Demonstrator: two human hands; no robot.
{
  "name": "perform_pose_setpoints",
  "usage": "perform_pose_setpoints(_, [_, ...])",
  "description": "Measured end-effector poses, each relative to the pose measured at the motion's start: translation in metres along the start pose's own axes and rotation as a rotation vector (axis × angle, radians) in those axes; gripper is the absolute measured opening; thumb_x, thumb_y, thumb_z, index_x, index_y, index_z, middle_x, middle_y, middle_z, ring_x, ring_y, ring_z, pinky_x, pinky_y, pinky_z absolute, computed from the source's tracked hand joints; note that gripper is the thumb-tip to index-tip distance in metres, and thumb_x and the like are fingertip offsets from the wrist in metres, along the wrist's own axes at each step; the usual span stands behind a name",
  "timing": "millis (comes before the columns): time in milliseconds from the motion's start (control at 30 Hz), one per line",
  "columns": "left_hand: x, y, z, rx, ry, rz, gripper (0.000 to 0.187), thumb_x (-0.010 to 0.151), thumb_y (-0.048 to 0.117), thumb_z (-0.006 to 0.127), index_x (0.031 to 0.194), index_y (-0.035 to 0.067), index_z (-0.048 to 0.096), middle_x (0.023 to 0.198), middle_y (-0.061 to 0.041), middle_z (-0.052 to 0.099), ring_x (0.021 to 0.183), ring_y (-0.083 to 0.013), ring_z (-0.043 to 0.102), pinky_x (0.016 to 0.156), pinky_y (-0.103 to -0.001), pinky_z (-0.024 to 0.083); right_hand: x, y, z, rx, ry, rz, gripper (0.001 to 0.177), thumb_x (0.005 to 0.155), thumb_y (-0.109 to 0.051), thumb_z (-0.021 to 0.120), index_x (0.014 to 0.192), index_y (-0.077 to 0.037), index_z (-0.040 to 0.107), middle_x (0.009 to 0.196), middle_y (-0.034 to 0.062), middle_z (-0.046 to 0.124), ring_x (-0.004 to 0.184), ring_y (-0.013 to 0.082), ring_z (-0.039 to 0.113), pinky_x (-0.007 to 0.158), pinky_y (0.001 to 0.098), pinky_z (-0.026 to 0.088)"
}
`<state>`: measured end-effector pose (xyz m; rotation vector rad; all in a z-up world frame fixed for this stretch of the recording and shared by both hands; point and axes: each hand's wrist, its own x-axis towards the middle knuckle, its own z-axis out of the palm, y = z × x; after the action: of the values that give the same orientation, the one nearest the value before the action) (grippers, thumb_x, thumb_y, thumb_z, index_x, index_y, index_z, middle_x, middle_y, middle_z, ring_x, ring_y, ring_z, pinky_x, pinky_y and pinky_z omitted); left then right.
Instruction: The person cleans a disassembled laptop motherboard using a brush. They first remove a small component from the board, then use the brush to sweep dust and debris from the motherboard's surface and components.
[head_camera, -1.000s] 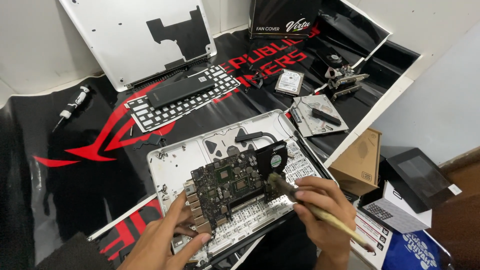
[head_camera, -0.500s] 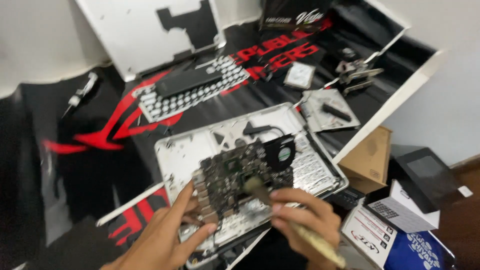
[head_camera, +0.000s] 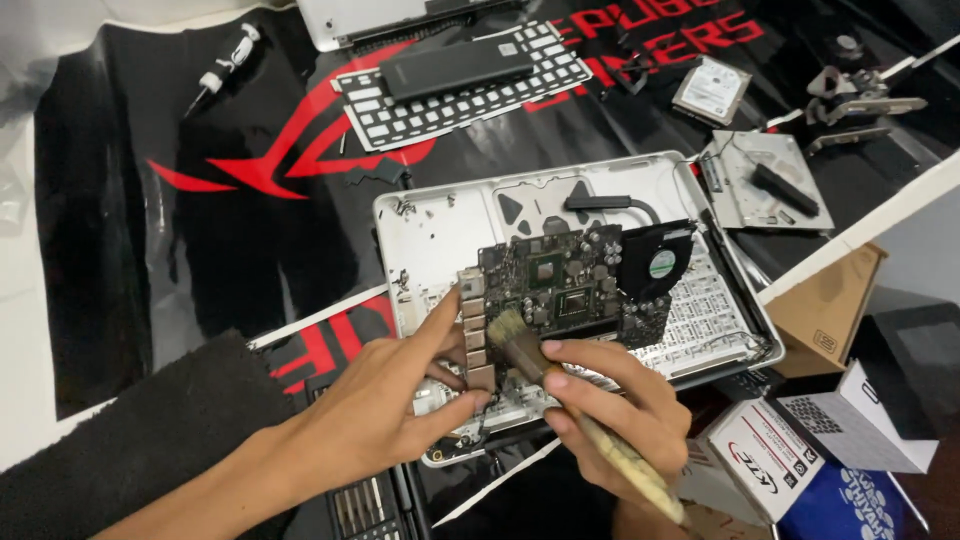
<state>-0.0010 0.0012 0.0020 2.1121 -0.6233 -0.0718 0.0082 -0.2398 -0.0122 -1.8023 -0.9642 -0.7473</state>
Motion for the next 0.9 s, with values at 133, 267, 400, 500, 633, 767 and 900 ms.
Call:
perform_pose_setpoints(133, [-0.001, -0.002, 0.001, -0.027, 0.016, 0.047, 0.092, 0.093, 0.022, 0.073, 0.159, 0.002, 0.012, 0.101, -0.007, 0.074, 0.082, -0.0218, 0.080, 0.070, -0.035, 0.061, -0.001, 0.005, 0.003, -0.013, 0.003, -0.066, 0.023, 0.095, -0.024, 0.064, 0.099, -0.003, 0.070, 0.091, 0.0173, 0.075, 0.078, 0.0259, 0.078, 0.071, 0.0307, 0.067])
perform_pose_setpoints(267, [-0.003, -0.006, 0.001, 0.077, -0.008, 0.054, 0.084, 0.098, 0.027, 0.068, 0.158, -0.004, 0.018, 0.079, -0.008, 0.063, 0.062, -0.0233, 0.058, 0.057, -0.040, 0.046, -0.006, 0.008, 0.000, 0.012, -0.001, -0.030, 0.029, 0.098, -0.030, 0.060, 0.097, -0.003, 0.069, 0.087, 0.0169, 0.074, 0.071, 0.0255, 0.076, 0.064, 0.0309, 0.066])
perform_pose_setpoints(400, [-0.005, -0.003, -0.001, 0.064, -0.050, -0.003, 0.078, 0.102, 0.030, 0.061, 0.160, 0.000, 0.018, 0.073, -0.007, 0.053, 0.060, -0.0238, 0.050, 0.058, -0.040, 0.042, -0.010, 0.010, -0.001, 0.026, 0.001, -0.011, 0.030, 0.099, -0.032, 0.059, 0.099, -0.004, 0.069, 0.088, 0.0178, 0.074, 0.073, 0.0258, 0.076, 0.066, 0.0326, 0.067])
perform_pose_setpoints(500, [-0.008, -0.010, 0.003, 0.088, 0.019, 0.073, 0.077, 0.103, 0.029, 0.062, 0.161, 0.002, 0.019, 0.082, -0.013, 0.067, 0.065, -0.0262, 0.061, 0.061, -0.041, 0.047, -0.009, 0.012, -0.002, 0.056, -0.002, -0.016, 0.030, 0.100, -0.033, 0.059, 0.101, -0.005, 0.067, 0.088, 0.0182, 0.073, 0.073, 0.0274, 0.077, 0.065, 0.0320, 0.067])
perform_pose_setpoints(633, [-0.008, -0.013, 0.007, 0.147, 0.110, 0.129, 0.075, 0.102, 0.027, 0.066, 0.159, 0.004, 0.024, 0.097, -0.015, 0.071, 0.074, -0.0296, 0.067, 0.061, -0.042, 0.051, -0.009, 0.014, -0.002, 0.053, 0.013, -0.039, 0.030, 0.100, -0.034, 0.059, 0.100, -0.005, 0.067, 0.087, 0.0199, 0.074, 0.073, 0.0282, 0.078, 0.064, 0.0317, 0.067])
perform_pose_setpoints(767, [-0.006, -0.008, 0.006, 0.144, 0.162, 0.126, 0.069, 0.101, 0.026, 0.065, 0.155, 0.001, 0.031, 0.105, -0.013, 0.074, 0.079, -0.0297, 0.072, 0.063, -0.041, 0.054, -0.011, 0.016, -0.002, 0.056, 0.021, -0.049, 0.036, 0.101, -0.040, 0.057, 0.100, -0.006, 0.067, 0.085, 0.0178, 0.074, 0.071, 0.0266, 0.079, 0.062, 0.0311, 0.068])
perform_pose_setpoints(900, [-0.006, -0.009, 0.005, 0.127, 0.165, 0.153, 0.069, 0.100, 0.023, 0.065, 0.155, 0.000, 0.029, 0.124, -0.021, 0.073, 0.107, -0.0365, 0.075, 0.078, -0.046, 0.060, -0.014, 0.017, -0.003, 0.087, -0.003, -0.046, 0.040, 0.103, -0.044, 0.054, 0.099, -0.007, 0.068, 0.084, 0.0159, 0.074, 0.071, 0.0256, 0.078, 0.063, 0.0311, 0.068])
